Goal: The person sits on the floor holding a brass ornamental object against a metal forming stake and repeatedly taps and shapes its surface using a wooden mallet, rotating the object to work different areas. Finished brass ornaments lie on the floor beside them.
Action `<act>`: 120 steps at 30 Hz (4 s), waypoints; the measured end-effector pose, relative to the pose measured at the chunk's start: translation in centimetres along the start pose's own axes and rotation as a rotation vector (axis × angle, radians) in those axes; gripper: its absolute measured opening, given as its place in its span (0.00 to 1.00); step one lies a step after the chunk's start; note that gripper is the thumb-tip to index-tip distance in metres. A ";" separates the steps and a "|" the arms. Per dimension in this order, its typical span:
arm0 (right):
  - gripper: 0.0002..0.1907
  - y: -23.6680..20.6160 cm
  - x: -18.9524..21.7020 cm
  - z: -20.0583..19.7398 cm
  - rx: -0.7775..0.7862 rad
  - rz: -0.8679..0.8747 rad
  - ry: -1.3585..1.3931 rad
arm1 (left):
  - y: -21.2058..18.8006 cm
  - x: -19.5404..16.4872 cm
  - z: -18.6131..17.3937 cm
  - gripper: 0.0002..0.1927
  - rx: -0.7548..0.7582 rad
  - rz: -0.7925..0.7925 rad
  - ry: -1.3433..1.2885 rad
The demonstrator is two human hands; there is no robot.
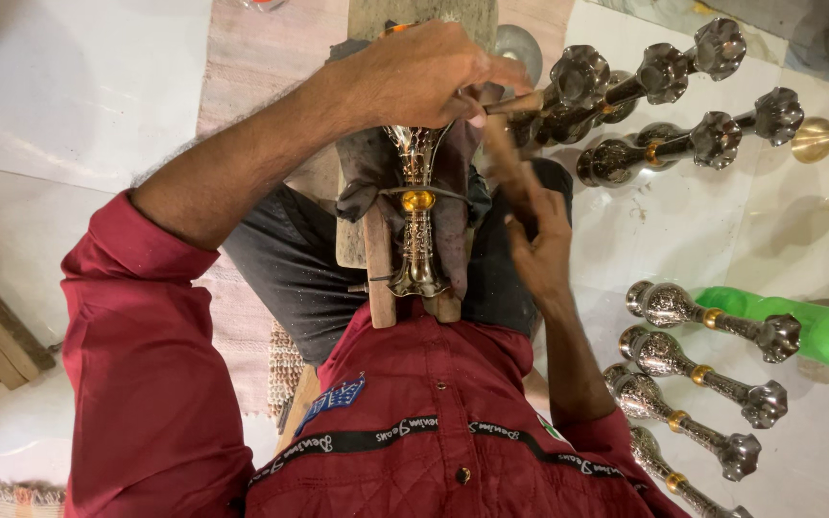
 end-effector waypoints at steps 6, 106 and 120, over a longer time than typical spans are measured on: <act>0.38 0.7 -0.3 -0.6 0.034 0.115 -0.045 | 0.3 -0.4 0.1 0.28 0.061 -0.102 0.020; 0.29 15.7 12.0 -12.1 0.263 -0.723 -0.314 | -6.5 -1.5 2.0 0.25 -0.567 -0.392 -0.323; 0.28 15.2 8.0 -11.6 0.215 -0.557 -0.030 | -6.2 -0.1 2.0 0.27 -0.517 -0.308 -0.305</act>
Point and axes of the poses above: each hand's wrist, its own y-axis towards the middle knuckle, its own z-axis out of the palm, x = y × z, the point moved 2 cm from there along y, towards the middle knuckle, and after that the axes turned 14 degrees about -z, right-handed, at the moved point
